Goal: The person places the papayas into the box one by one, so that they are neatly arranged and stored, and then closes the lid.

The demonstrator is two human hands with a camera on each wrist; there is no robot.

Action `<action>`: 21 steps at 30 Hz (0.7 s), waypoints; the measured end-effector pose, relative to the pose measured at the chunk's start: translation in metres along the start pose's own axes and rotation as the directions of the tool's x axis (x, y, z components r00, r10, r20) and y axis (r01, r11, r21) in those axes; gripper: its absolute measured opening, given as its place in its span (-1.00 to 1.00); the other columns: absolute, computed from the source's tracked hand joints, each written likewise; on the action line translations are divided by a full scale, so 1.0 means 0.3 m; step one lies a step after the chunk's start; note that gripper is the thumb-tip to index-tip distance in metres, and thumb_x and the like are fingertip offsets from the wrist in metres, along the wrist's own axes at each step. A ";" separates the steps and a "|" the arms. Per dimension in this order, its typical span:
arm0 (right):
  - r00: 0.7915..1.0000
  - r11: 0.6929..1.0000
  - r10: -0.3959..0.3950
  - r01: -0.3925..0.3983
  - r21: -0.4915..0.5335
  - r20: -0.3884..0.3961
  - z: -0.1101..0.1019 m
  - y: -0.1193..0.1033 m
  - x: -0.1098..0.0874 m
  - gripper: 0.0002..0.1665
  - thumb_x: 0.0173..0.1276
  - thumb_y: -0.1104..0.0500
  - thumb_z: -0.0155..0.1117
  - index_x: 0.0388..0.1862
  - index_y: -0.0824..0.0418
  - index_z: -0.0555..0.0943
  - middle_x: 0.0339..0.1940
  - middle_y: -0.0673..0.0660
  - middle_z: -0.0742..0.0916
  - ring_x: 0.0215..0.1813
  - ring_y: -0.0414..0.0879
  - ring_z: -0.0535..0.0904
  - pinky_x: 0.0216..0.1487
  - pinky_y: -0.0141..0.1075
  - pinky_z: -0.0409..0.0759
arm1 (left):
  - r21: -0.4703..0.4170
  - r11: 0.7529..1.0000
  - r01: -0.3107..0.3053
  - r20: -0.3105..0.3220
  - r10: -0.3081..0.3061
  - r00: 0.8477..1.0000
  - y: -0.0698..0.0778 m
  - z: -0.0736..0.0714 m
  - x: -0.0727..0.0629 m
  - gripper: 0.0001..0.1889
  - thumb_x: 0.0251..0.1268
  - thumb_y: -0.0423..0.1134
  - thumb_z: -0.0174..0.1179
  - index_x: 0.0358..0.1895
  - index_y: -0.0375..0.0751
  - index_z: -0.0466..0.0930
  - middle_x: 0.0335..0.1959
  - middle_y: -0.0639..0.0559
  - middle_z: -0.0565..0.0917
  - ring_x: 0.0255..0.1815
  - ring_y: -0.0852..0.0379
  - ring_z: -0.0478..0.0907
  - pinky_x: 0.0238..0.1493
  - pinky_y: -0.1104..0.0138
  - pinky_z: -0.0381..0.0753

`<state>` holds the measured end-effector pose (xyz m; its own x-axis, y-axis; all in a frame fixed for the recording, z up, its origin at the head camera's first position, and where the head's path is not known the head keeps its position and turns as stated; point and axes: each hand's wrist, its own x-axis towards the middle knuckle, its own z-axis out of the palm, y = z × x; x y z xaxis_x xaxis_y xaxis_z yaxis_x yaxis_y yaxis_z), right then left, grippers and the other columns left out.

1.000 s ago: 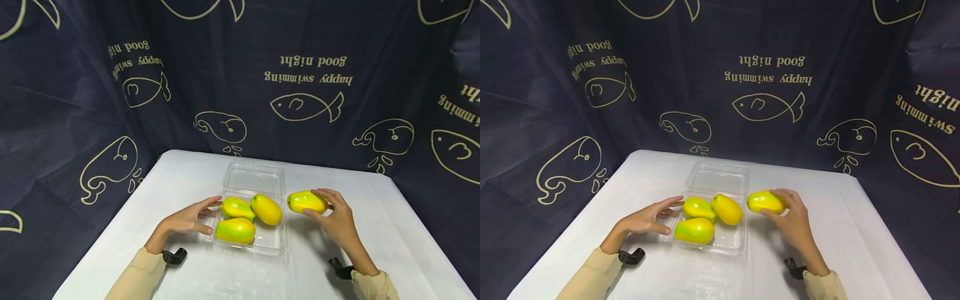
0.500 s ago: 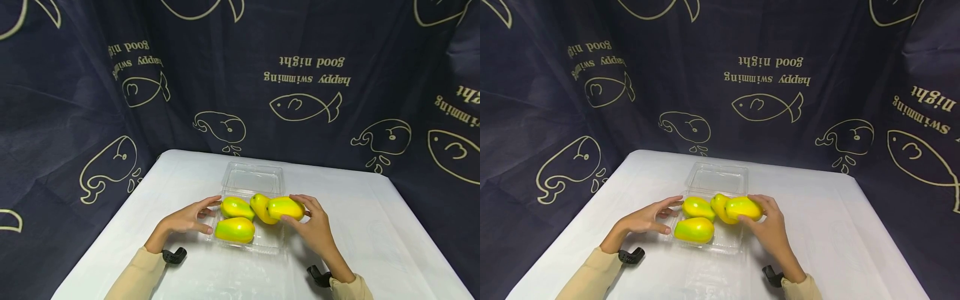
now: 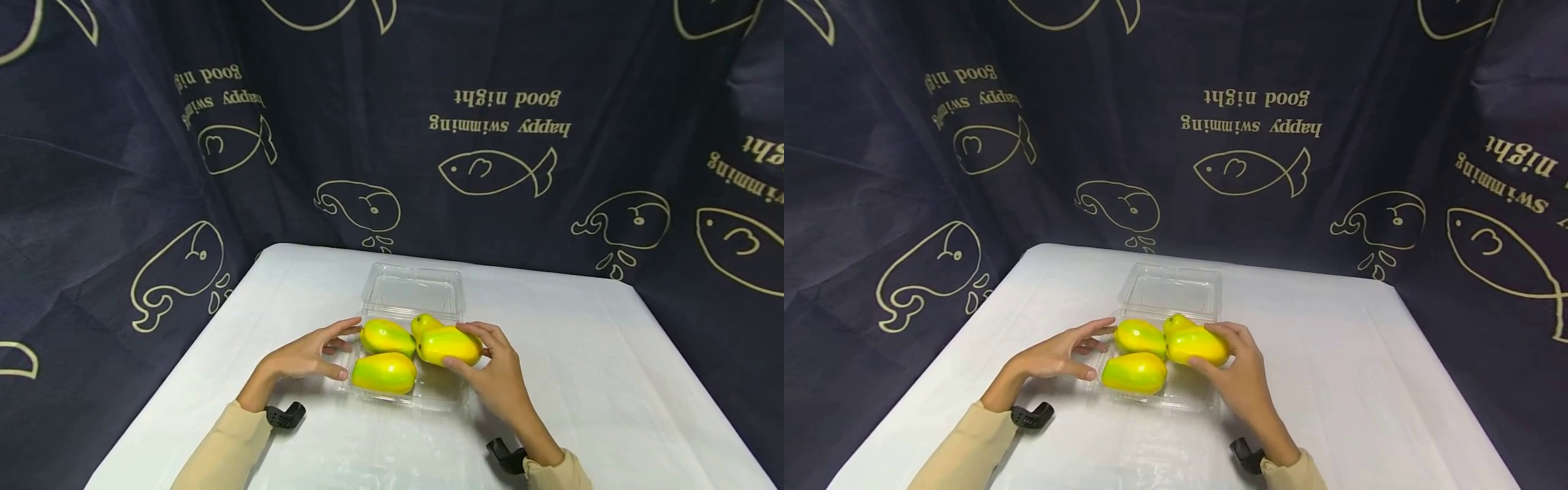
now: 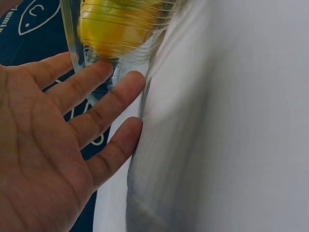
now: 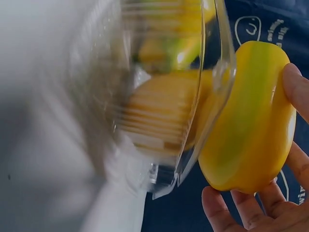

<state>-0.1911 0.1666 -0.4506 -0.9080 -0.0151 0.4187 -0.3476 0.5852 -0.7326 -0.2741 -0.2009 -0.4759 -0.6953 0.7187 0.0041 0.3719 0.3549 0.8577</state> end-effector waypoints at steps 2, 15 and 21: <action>1.000 1.000 0.000 0.000 0.004 0.002 0.007 -0.008 -0.004 -0.28 0.03 -0.07 0.65 0.21 -0.02 0.63 0.21 -0.01 0.59 0.25 -0.08 0.52 0.05 -0.12 0.59 | 0.002 1.000 -0.005 0.000 0.005 1.000 0.000 -0.001 -0.001 0.03 0.20 -0.20 0.42 0.63 -0.11 -0.09 0.58 -0.17 0.21 0.39 -0.20 0.45 0.41 -0.19 0.36; 0.999 0.999 0.039 -0.039 0.019 0.035 0.061 -0.043 -0.033 -0.28 0.00 -0.15 0.65 0.17 -0.03 0.64 0.18 -0.03 0.59 0.24 -0.07 0.54 0.17 -0.08 0.59 | 0.000 1.000 -0.015 0.007 0.015 1.000 0.005 -0.005 -0.003 0.03 0.21 -0.17 0.41 0.63 -0.12 -0.10 0.58 -0.20 0.21 0.39 -0.24 0.44 0.40 -0.21 0.35; 0.999 1.000 -0.012 0.013 -0.020 0.033 0.088 -0.037 -0.055 -0.27 0.00 -0.16 0.64 0.17 -0.01 0.64 0.16 0.01 0.59 0.22 -0.04 0.56 0.15 -0.06 0.60 | -0.007 1.000 -0.016 0.008 0.016 1.000 0.009 -0.001 -0.002 0.03 0.21 -0.21 0.41 0.63 -0.14 -0.10 0.58 -0.21 0.21 0.39 -0.26 0.43 0.40 -0.22 0.35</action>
<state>-0.1785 0.1389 -0.4637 -0.9108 -0.0491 0.4099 -0.3547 0.6012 -0.7161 -0.2728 -0.2006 -0.4733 -0.6840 0.7293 0.0135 0.3784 0.3390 0.8613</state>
